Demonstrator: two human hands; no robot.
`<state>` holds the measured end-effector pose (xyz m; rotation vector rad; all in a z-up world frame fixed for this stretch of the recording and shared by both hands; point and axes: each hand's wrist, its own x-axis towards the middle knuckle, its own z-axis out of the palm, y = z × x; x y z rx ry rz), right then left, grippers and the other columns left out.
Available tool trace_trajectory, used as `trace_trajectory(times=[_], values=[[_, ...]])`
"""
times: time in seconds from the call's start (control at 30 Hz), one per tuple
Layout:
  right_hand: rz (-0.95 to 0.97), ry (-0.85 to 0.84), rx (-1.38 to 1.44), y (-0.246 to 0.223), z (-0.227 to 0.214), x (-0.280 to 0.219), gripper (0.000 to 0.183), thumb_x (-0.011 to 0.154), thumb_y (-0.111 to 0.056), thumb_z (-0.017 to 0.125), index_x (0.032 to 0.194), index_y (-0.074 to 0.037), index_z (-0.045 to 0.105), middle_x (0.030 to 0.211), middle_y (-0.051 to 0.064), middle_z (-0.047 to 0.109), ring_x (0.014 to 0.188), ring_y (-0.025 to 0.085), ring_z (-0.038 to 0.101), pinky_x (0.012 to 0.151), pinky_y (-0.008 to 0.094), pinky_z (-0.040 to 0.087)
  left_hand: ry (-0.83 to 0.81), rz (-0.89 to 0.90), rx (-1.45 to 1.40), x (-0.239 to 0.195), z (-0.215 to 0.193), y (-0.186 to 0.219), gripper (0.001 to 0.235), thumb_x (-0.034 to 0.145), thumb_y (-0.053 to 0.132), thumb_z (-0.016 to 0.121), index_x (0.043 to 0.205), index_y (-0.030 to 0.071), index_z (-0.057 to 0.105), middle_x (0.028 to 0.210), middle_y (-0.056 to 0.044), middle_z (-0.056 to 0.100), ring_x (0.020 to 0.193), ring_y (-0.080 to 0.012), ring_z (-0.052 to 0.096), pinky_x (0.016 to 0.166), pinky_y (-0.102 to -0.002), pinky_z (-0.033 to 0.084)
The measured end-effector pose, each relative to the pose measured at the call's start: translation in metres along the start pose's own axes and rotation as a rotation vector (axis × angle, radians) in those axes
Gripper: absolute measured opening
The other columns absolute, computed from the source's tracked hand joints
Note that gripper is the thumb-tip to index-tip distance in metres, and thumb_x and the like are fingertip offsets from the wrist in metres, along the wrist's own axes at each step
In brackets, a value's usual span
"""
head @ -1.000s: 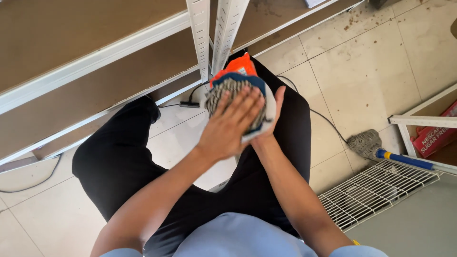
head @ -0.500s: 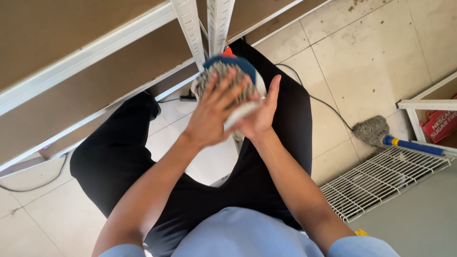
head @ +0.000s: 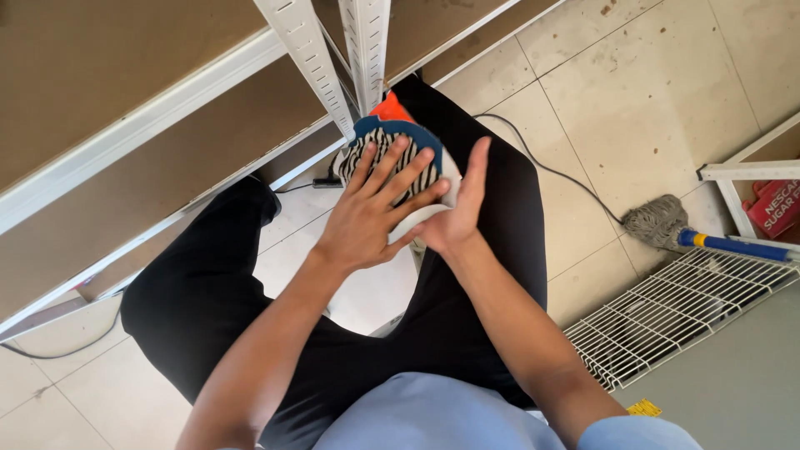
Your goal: Wiping down individual detergent packets with a cloth and organizing them on storage shelves.
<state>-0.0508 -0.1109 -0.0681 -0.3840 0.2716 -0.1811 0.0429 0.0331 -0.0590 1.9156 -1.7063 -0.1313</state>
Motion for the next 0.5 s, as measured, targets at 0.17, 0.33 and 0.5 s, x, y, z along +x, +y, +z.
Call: trace_trajectory(times=[0.17, 0.33, 0.5], values=[[0.021, 0.079, 0.031, -0.004, 0.004, -0.006, 0.102, 0.094, -0.084, 0.029, 0.154, -0.003, 0.046, 0.152, 0.016, 0.054, 0.141, 0.034, 0.053, 0.123, 0.049, 0.04, 0.003, -0.019, 0.004, 0.0, -0.004, 0.004, 0.061, 0.099, 0.038, 0.066, 0.157, 0.034, 0.049, 0.17, -0.003, 0.031, 0.16, -0.0346, 0.019, 0.132, -0.059, 0.012], [-0.008, 0.016, 0.005, 0.01, -0.01, -0.002, 0.1, 0.095, -0.081, 0.029, 0.157, -0.003, 0.04, 0.158, 0.016, 0.047, 0.147, 0.033, 0.046, 0.127, 0.048, 0.033, 0.073, -0.11, -0.073, 0.002, 0.004, 0.003, 0.056, 0.103, 0.037, 0.057, 0.158, 0.028, 0.048, 0.172, -0.009, 0.026, 0.161, -0.0365, 0.016, 0.132, -0.057, 0.01], [0.003, 0.039, -0.178, 0.038, -0.008, -0.004, 0.09, 0.098, -0.073, 0.032, 0.164, -0.012, 0.026, 0.168, 0.009, 0.035, 0.157, 0.027, 0.033, 0.131, 0.044, 0.025, 0.372, -0.385, -0.323, 0.013, -0.006, 0.011, 0.059, 0.113, 0.039, 0.046, 0.165, 0.012, 0.039, 0.177, -0.012, 0.021, 0.168, -0.0368, 0.013, 0.138, -0.055, 0.01]])
